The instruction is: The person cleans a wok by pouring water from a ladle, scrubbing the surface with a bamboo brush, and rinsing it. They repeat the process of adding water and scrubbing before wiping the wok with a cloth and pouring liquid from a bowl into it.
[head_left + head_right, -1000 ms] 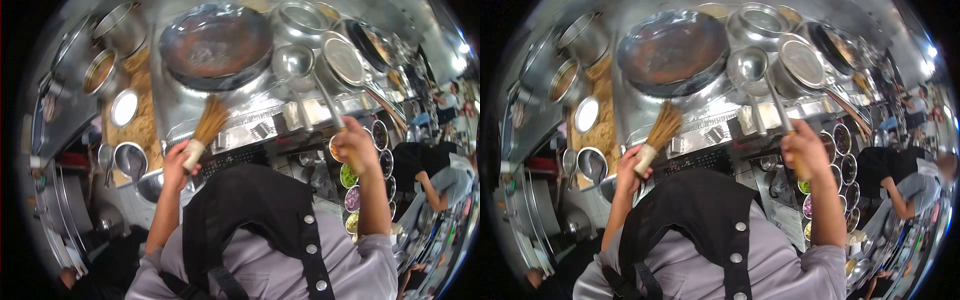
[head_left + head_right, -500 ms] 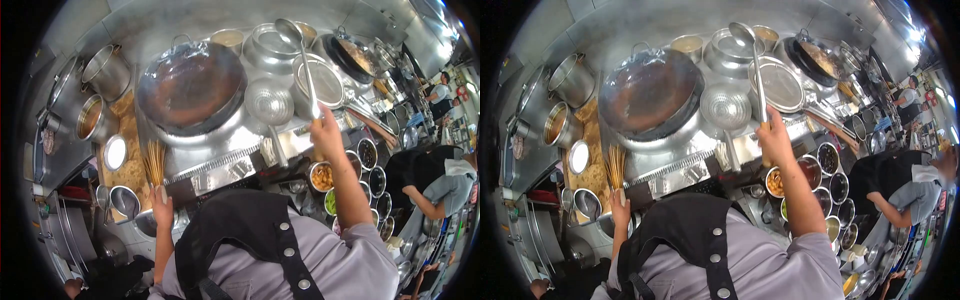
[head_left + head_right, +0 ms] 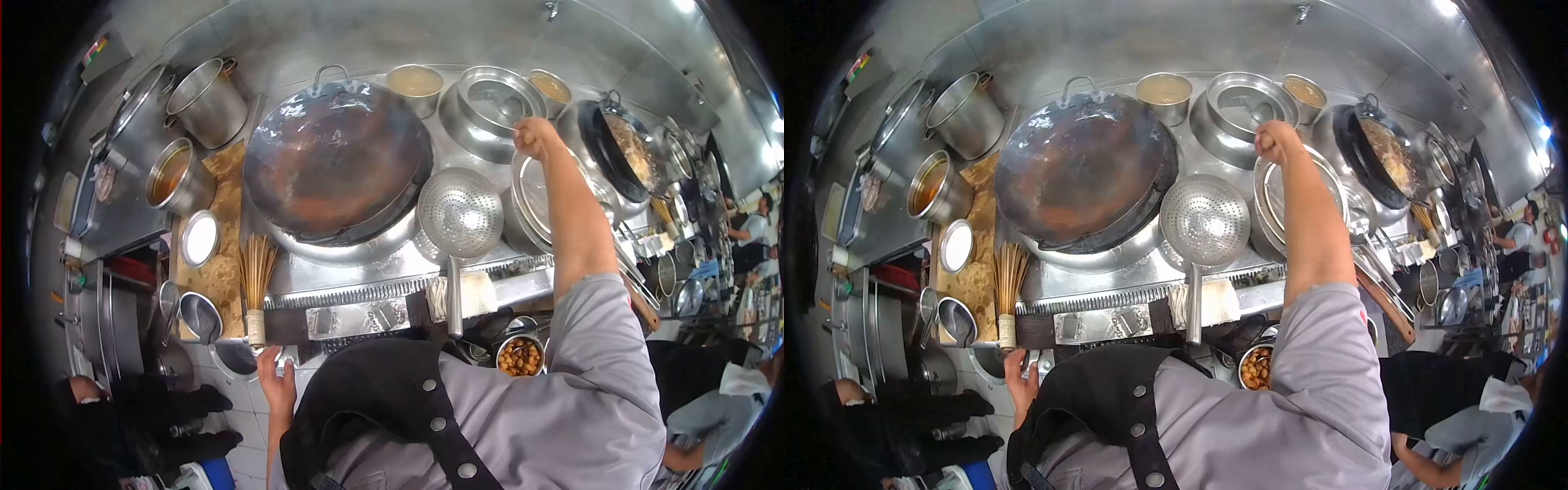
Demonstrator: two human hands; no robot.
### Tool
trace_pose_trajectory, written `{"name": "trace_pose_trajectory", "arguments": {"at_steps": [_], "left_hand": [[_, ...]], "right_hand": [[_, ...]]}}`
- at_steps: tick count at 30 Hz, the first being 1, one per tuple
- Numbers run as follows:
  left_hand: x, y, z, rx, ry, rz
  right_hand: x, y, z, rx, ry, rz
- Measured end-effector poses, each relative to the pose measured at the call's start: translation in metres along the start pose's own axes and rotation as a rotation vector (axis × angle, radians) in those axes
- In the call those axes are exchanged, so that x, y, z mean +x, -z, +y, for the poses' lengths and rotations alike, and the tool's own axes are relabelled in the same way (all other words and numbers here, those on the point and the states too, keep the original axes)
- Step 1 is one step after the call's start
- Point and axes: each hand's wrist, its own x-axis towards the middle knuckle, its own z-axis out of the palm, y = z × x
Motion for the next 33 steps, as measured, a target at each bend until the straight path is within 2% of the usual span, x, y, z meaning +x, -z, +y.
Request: {"name": "trace_pose_trajectory", "arguments": {"at_steps": [1,2,3,5,6,8,10,15,19,22,25,27,29,33], "left_hand": [[-0.007,-0.003,-0.002,0.01,0.009,0.001],[-0.014,-0.005,-0.004,-0.071,0.123,-0.003],[-0.017,-0.007,-0.006,-0.155,0.234,-0.008],[-0.017,-0.01,-0.006,-0.188,0.256,-0.021],[-0.012,-0.011,-0.005,-0.182,0.261,-0.042],[0.002,-0.014,0.002,-0.176,0.259,-0.079],[0.024,-0.018,0.014,-0.235,0.145,-0.083],[0.067,-0.031,0.028,-0.342,0.042,-0.116],[0.08,-0.037,0.03,-0.373,-0.082,-0.143],[0.079,-0.038,0.028,-0.427,-0.088,-0.205],[0.073,-0.038,0.023,-0.477,-0.102,-0.234],[0.071,-0.035,0.02,-0.487,-0.115,-0.275],[0.072,-0.029,0.016,-0.478,-0.11,-0.314],[0.08,-0.019,-0.002,-0.513,-0.138,-0.344]], "right_hand": [[0.014,0.006,0.007,0.41,-0.033,-0.036],[0.026,0.017,0.007,0.616,-0.117,-0.111],[0.019,0.018,0.01,0.619,-0.123,-0.111],[-0.019,0.027,0.011,1.069,-0.034,-0.307],[-0.031,0.034,0.012,1.168,-0.148,-0.454],[-0.064,0.033,0.017,1.171,-0.133,-0.493],[-0.079,0.038,0.023,1.169,-0.115,-0.607],[-0.157,0.025,0.003,1.113,-0.133,-0.707],[-0.201,0.022,-0.007,0.942,-0.2,-0.583],[-0.237,0.021,0.005,0.57,-0.228,-0.435],[-0.285,0.015,0.029,0.425,-0.116,-0.369],[-0.317,0.011,0.047,0.405,-0.084,-0.32],[-0.355,0.0,0.06,0.376,0.04,-0.283],[-0.411,-0.01,0.088,0.399,0.011,-0.221]]}}
